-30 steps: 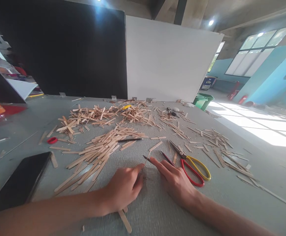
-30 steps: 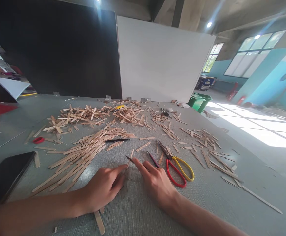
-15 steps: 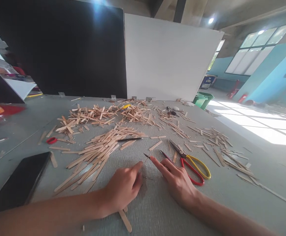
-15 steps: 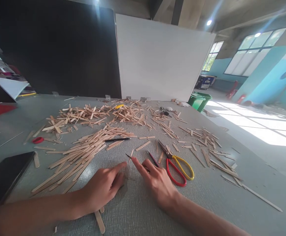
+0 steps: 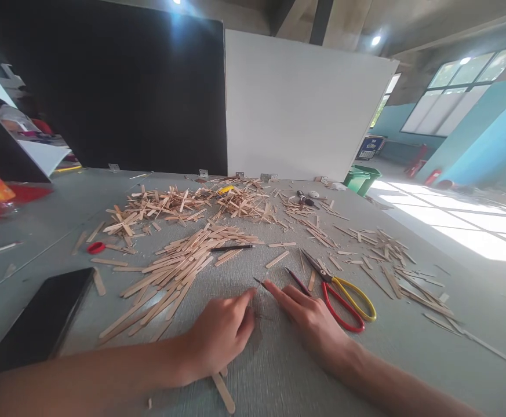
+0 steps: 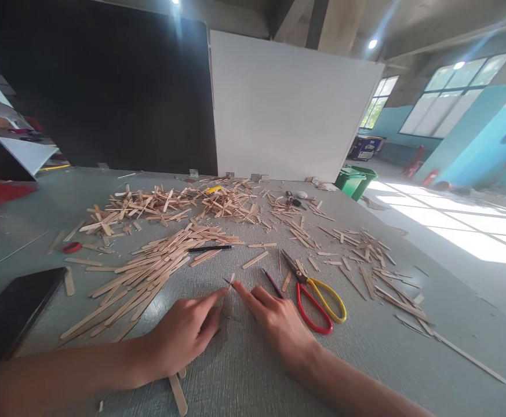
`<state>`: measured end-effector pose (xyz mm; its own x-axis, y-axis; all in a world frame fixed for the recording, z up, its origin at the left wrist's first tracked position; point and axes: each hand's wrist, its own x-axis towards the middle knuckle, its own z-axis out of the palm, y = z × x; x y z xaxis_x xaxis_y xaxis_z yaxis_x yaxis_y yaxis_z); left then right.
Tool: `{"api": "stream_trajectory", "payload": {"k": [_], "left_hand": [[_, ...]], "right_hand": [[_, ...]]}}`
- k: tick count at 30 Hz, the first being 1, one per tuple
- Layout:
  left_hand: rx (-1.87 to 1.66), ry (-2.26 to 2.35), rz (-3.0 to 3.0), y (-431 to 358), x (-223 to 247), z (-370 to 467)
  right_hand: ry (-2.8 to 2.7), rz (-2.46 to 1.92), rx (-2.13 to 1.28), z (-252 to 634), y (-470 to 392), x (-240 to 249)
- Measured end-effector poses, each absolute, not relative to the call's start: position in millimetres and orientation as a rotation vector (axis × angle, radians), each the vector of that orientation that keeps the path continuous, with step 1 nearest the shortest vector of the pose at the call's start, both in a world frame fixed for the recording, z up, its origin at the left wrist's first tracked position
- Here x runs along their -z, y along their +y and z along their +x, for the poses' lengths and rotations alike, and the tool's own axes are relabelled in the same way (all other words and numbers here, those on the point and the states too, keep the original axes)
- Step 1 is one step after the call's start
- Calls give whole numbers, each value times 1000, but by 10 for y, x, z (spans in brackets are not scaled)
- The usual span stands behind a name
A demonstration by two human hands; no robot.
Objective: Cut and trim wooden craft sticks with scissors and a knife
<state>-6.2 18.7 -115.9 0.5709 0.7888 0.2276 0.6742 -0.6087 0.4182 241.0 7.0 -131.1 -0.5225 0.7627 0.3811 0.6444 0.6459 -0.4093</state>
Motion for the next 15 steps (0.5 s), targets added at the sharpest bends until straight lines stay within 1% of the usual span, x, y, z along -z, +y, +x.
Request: {"api": "stream_trajectory", "payload": {"k": [2,6,15], "left_hand": [[-569,1209,2516,187,1148,-58],[-562,1215,2509,182,1134,-55],[-570,1193,2491,191,1137,-55]], "right_hand": [[-2332,-1119,-319,2405,76,1304],[-2252,-1137,-239,2407,65,1267],[-2337,-1123,-219,2417,61,1286]]}}
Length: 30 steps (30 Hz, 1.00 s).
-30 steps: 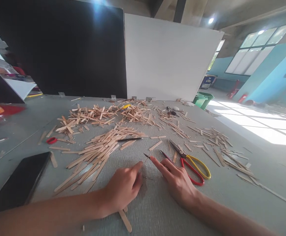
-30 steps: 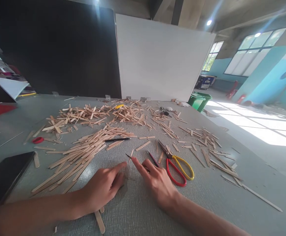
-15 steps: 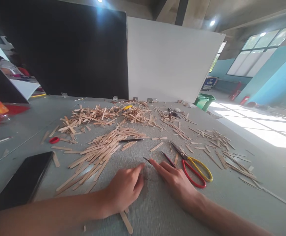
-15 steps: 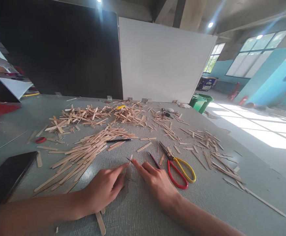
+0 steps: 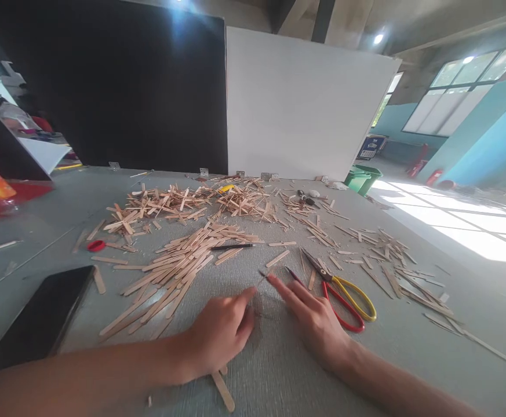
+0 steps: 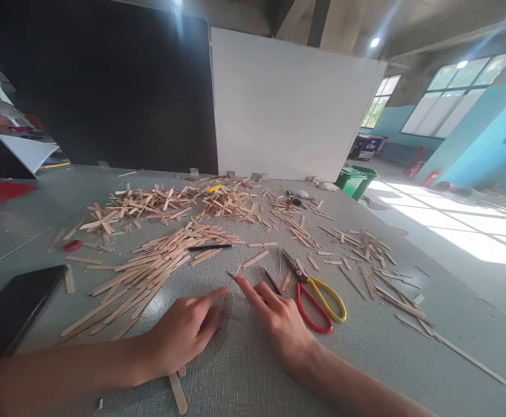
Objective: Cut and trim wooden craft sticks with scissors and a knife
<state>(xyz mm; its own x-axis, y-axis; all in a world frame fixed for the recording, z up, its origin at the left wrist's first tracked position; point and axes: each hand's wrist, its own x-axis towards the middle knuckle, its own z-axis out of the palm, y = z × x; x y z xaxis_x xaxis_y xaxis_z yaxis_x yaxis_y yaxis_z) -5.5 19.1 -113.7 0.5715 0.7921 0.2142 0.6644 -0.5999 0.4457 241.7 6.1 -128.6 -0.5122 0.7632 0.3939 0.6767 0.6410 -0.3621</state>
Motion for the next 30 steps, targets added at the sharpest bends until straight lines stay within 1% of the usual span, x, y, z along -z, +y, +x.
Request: {"api": "stream_trajectory", "payload": {"k": [15,25,30], "left_hand": [[-553,1172,2477,196,1126,-45],[-544,1156,2479,188,1126,-63],[-545,1161,2488,184,1117,-59]], "right_hand": [[-2393,-1072,-238,2418,91,1329],[-2314,-1090,-278,2417,102,1336],[-2357,-1127,-245,2405,121,1376]]}}
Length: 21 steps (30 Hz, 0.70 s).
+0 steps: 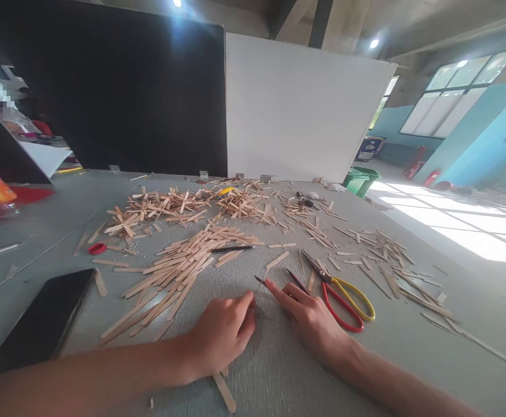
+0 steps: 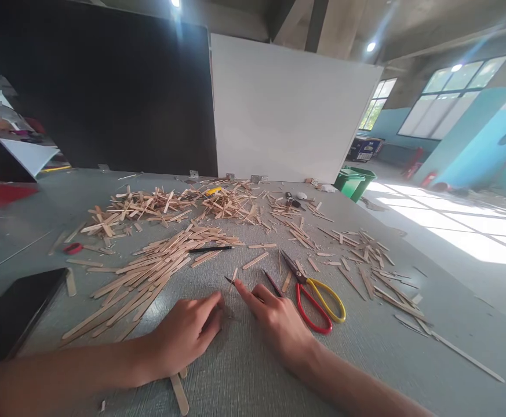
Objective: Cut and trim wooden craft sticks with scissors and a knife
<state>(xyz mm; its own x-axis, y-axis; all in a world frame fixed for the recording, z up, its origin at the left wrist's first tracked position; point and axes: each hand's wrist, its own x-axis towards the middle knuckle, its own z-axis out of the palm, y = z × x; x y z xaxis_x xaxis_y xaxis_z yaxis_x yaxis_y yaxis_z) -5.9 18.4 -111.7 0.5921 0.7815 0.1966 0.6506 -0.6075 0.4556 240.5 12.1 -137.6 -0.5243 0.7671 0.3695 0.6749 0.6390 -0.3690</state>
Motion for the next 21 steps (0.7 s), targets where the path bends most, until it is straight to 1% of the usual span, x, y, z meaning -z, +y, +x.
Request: {"api": "stream_trajectory", "payload": {"k": [5,10,14,19,21], "left_hand": [[-543,1154,2491,189,1121,-53],[-571,1159,2500,187,1122,-50],[-572,1148,2504,182,1111,-50],[-575,1147,2499,187,1114,-51],[-567,1145,2496,188,1117,-54]], "right_hand": [[-2264,-1111,-243,2393,89,1332],[-2397,-1066,-267,2386,66,1285],[-2212,-1067,-266,2394,62,1270],[-2344,-1039,-255,2392,57,1271],[-2273,-1064,-232,2404,49,1290]]}}
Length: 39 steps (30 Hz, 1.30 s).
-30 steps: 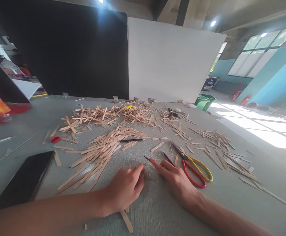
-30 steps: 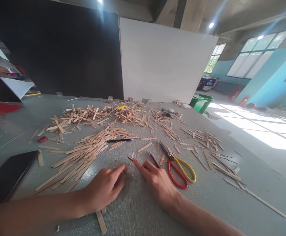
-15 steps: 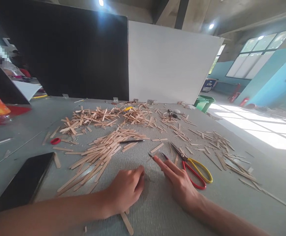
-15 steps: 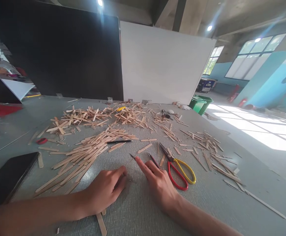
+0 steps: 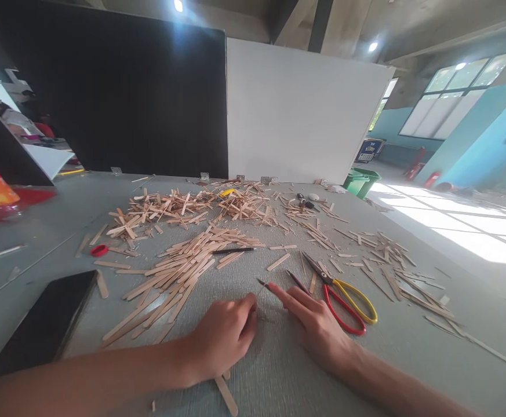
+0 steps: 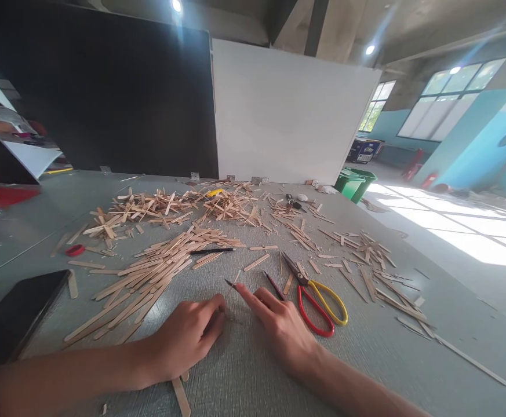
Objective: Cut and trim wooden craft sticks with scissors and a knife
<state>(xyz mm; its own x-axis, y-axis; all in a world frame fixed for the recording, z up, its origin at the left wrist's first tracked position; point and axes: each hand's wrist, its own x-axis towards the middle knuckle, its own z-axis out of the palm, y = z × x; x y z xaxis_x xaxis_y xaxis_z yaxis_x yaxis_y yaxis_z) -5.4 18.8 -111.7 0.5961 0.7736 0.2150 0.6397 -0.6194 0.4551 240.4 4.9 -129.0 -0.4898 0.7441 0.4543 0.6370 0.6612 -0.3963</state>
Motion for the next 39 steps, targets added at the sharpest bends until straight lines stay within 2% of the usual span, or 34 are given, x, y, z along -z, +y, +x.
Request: {"api": "stream_trajectory", "payload": {"k": [3,8,14,19,25,30,36,39], "left_hand": [[-547,1133,2492,185,1115,-60],[-543,1145,2490,183,1107,-66],[-530,1137,2500,184,1106,-62],[-546,1155,2502,182,1104,-56],[-551,1149,2507,183,1108,-54],[-566,1158,2507,182,1119,-50],[-555,1132,2499,185,1107,-54],[-560,1131,2494,186,1096,-51]], "right_hand": [[-2176,-1091,-162,2425,54,1326],[-2315,-1076,-205,2409,80,1335],[-2081,-1067,-37,2402,51,1328],[-2355,-1069,-171,2397,95,1323],[-2176,-1070,-88,2410,56,1312],[-2391,-1042,-174,2393,89,1275],[-2186,-1046,-54,2404,52,1269],[-2268,-1054,-98,2394,60,1267]]}}
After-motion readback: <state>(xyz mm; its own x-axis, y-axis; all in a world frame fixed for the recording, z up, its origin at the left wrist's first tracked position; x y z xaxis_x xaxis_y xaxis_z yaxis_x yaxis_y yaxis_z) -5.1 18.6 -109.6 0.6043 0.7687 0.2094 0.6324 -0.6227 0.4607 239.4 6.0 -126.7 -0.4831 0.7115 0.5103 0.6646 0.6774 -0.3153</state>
